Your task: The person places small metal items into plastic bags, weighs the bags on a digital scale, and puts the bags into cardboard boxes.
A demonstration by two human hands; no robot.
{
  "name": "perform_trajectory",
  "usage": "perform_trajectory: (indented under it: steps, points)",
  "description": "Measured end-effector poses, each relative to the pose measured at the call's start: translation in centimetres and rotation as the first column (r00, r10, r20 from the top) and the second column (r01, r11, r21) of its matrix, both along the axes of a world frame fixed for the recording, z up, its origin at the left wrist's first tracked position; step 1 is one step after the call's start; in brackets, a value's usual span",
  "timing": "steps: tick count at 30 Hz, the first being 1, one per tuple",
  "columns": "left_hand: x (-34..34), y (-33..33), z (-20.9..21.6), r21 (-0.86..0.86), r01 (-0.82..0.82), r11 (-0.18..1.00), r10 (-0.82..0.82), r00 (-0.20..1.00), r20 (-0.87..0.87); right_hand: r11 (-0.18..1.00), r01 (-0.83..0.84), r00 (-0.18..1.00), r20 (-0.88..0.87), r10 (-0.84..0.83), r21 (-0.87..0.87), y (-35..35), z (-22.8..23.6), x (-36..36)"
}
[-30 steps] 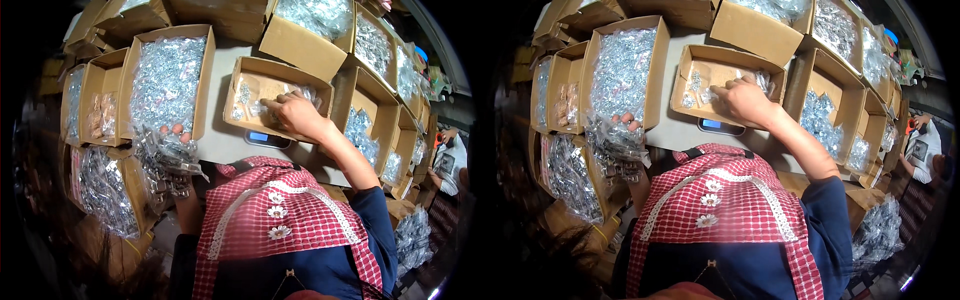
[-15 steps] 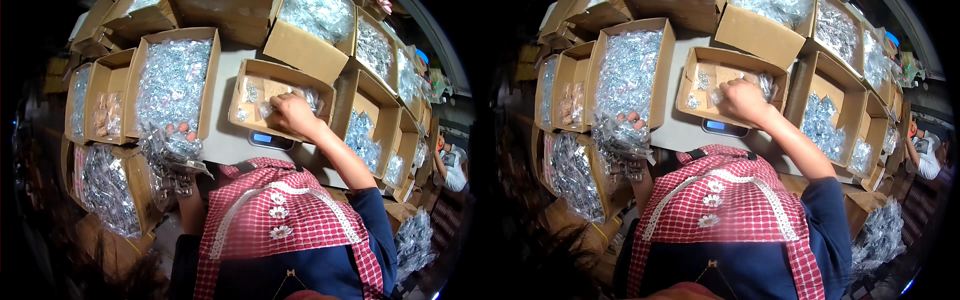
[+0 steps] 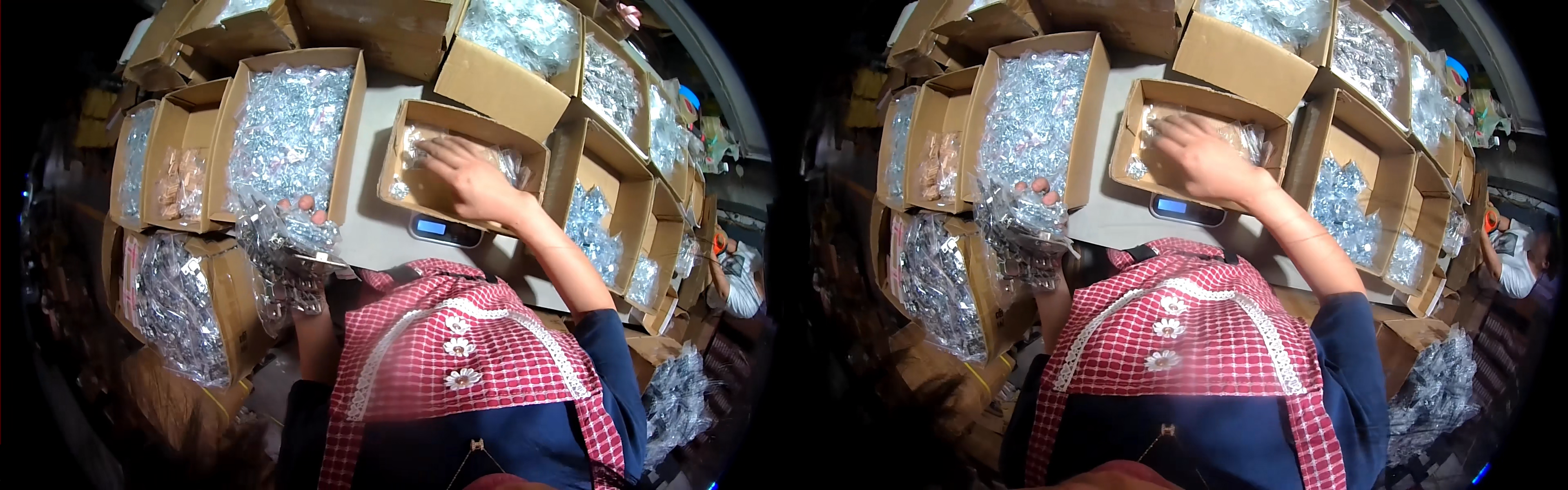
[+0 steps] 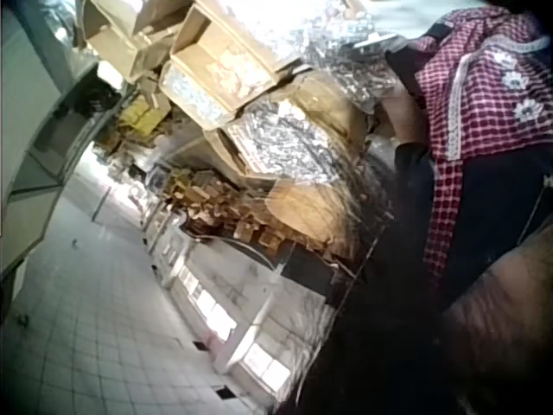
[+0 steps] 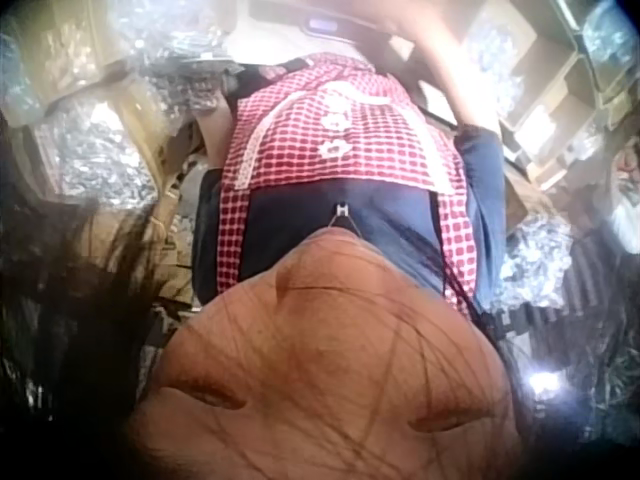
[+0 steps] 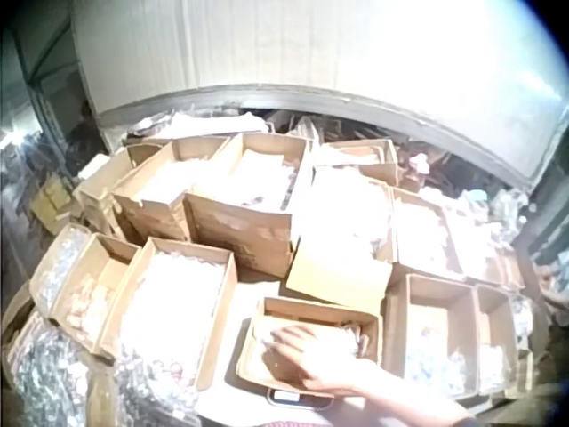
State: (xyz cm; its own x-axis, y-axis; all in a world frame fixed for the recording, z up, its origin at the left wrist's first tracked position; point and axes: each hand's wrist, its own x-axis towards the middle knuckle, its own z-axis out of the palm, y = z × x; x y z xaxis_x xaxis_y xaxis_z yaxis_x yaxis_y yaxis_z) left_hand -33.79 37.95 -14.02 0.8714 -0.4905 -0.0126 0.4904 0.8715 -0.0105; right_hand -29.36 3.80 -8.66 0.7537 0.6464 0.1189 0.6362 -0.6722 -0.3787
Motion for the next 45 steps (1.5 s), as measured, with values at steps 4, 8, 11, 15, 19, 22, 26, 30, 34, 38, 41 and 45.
perform_trajectory:
  steps: [4,8,11,15,19,22,26,30,34,38,41,45]
  points:
    - [0.8,-0.9,0.4,0.035,-0.079,0.996,0.070,0.973,0.218,0.959,0.075,0.991,-0.088,-0.102,-0.275,1.4,-0.3,0.8]
    - [0.1,-1.2,1.0,0.006,-0.089,0.996,0.087,0.986,0.145,0.974,0.119,0.993,0.000,-0.121,-0.193,2.2,1.2,1.3]
    - [0.5,-1.6,1.1,-0.005,-0.044,0.999,0.045,0.990,0.134,0.997,0.023,0.955,-0.294,-0.044,-0.074,3.0,-0.8,0.6]
    - [0.6,0.1,-1.5,0.003,0.029,1.000,-0.029,1.000,0.012,0.975,0.123,0.949,-0.265,-0.170,-0.185,1.7,0.5,0.3]
    - [0.1,-0.6,0.6,0.083,-0.041,0.996,0.040,0.999,0.009,0.941,0.330,0.917,-0.261,-0.302,0.069,-3.3,2.2,-0.6]
    - [0.2,-1.5,2.5,0.144,-0.015,0.989,0.016,1.000,-0.005,0.837,0.506,0.845,-0.311,-0.434,0.209,-7.0,3.6,-3.3]
    - [1.6,-5.7,5.4,0.358,-0.168,0.918,0.160,0.986,0.054,0.484,0.801,0.583,-0.640,-0.500,0.351,-10.3,2.6,-7.7]
    - [5.1,-12.0,7.0,0.659,-0.215,0.721,0.149,0.976,0.157,0.336,0.825,0.564,-0.684,-0.463,0.454,-11.4,1.8,-10.1]
    - [9.0,-16.8,8.2,0.293,-0.956,-0.003,-0.241,0.285,0.928,0.277,0.813,0.581,-0.681,-0.445,0.513,-11.3,0.8,-10.8]
    - [7.6,-18.7,8.1,0.116,-0.993,-0.016,-0.955,0.050,0.292,0.317,0.794,0.608,-0.671,-0.425,0.518,-11.1,2.1,-11.4]
    - [6.6,-17.8,7.5,0.228,-0.971,0.064,-0.962,0.001,0.275,0.511,0.660,0.749,-0.430,-0.503,0.551,-10.4,8.5,-13.7]
    - [5.4,-15.7,11.7,0.781,-0.613,0.117,-0.460,0.664,0.590,0.634,0.084,0.996,-0.049,-0.073,0.769,-9.0,16.4,-18.0]
